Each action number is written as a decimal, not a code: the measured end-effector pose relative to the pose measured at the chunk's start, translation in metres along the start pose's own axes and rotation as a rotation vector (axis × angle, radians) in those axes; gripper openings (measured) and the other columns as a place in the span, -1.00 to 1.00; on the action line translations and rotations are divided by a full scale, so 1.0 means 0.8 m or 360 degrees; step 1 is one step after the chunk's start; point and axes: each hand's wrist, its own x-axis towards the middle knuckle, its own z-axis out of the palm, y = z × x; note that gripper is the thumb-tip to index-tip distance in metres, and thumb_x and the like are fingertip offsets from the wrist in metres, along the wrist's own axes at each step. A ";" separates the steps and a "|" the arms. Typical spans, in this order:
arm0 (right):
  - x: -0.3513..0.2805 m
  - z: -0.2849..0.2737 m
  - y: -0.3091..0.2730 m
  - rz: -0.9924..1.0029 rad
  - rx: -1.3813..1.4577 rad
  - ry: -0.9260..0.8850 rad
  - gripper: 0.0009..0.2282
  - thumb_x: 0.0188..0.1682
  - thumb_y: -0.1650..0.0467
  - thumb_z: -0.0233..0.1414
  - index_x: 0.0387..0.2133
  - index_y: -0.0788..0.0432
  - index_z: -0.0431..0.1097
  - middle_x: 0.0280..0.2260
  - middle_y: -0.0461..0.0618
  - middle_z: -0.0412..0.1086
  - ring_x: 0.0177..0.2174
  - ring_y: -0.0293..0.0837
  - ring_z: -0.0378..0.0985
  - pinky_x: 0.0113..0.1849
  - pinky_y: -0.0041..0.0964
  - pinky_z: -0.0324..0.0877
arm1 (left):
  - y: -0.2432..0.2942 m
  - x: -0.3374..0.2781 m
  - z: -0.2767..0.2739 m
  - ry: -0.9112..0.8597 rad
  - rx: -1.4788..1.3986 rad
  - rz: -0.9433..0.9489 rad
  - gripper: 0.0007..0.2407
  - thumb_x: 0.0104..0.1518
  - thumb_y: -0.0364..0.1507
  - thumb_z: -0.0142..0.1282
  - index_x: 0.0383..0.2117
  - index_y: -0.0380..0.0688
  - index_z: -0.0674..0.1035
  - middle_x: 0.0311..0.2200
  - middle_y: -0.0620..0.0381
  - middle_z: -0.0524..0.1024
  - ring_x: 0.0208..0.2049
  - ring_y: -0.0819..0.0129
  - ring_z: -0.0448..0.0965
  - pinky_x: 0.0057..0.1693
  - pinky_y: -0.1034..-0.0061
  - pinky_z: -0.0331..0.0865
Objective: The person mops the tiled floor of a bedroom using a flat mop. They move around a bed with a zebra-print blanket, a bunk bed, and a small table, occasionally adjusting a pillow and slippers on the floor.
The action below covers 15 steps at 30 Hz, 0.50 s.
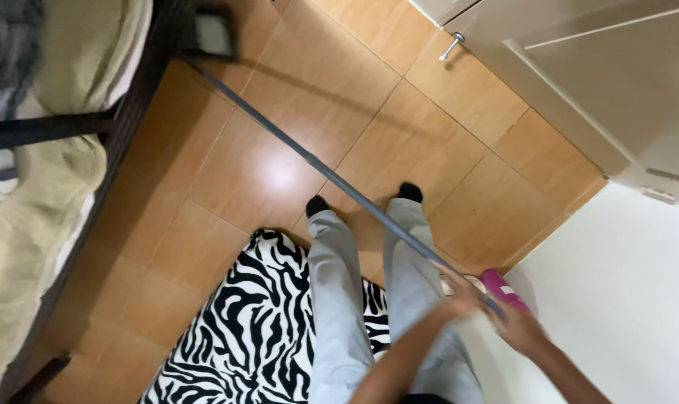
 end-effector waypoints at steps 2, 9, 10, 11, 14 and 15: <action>-0.116 -0.048 0.071 0.0563 -0.0527 -0.0058 -0.61 -0.07 0.17 0.05 0.02 -0.01 0.41 -0.62 0.28 0.50 -0.57 0.26 0.61 -0.41 0.09 0.50 | 0.004 -0.023 0.116 -0.0410 -0.0037 -0.0048 0.23 -0.07 -0.12 0.22 0.08 -0.13 -0.91 0.28 -0.77 -0.45 0.00 -0.46 0.52 0.40 0.13 0.07; -0.117 -0.028 0.150 0.0552 -0.0478 -0.0046 -0.55 -0.17 0.14 0.14 -0.05 0.07 0.39 -0.60 0.29 0.54 -0.48 0.26 0.66 -0.40 0.12 0.55 | -0.185 0.133 0.253 0.0174 0.0278 0.0463 0.37 0.06 -0.01 0.38 0.06 -0.23 -0.98 0.40 -0.65 -0.48 0.55 -0.46 -0.26 0.53 -0.16 -0.41; -0.079 -0.008 0.106 0.0567 -0.0592 -0.0060 -0.64 -0.08 0.11 0.08 -0.12 0.04 0.44 -0.53 0.28 0.54 -0.45 0.27 0.64 -0.36 0.15 0.52 | -0.182 0.143 0.212 0.0460 -0.0029 0.0355 0.31 0.05 -0.18 0.35 0.11 -0.24 -0.94 0.42 -0.60 -0.48 0.54 -0.33 -0.26 0.56 -0.05 -0.30; -0.032 0.010 0.059 0.0572 -0.0709 -0.0059 -0.69 0.02 0.09 0.02 -0.20 0.01 0.49 -0.46 0.27 0.55 -0.41 0.28 0.63 -0.32 0.18 0.48 | -0.178 0.160 0.162 0.0744 -0.0332 0.0256 0.26 0.04 -0.34 0.33 0.16 -0.24 -0.90 0.45 -0.55 -0.48 0.52 -0.20 -0.26 0.58 0.07 -0.19; 0.129 0.057 -0.099 0.0116 -0.0286 0.0011 -0.62 0.02 0.09 -0.03 -0.04 0.02 0.43 -0.30 0.33 0.51 -0.30 0.36 0.58 -0.29 0.20 0.47 | -0.288 0.247 -0.025 0.0943 -0.0081 -0.0252 -0.74 0.26 -0.37 0.05 -0.07 -0.34 0.54 -0.40 -0.11 0.56 -0.44 0.17 0.58 -0.28 0.16 0.49; 0.177 0.066 -0.149 0.0124 -0.0300 0.0011 -0.62 0.02 0.09 -0.03 -0.04 0.02 0.43 -0.30 0.33 0.51 -0.30 0.36 0.58 -0.29 0.20 0.47 | -0.316 0.231 -0.111 0.0935 -0.0095 -0.0248 -0.74 0.26 -0.37 0.05 -0.07 -0.34 0.54 -0.40 -0.11 0.56 -0.44 0.17 0.58 -0.28 0.16 0.49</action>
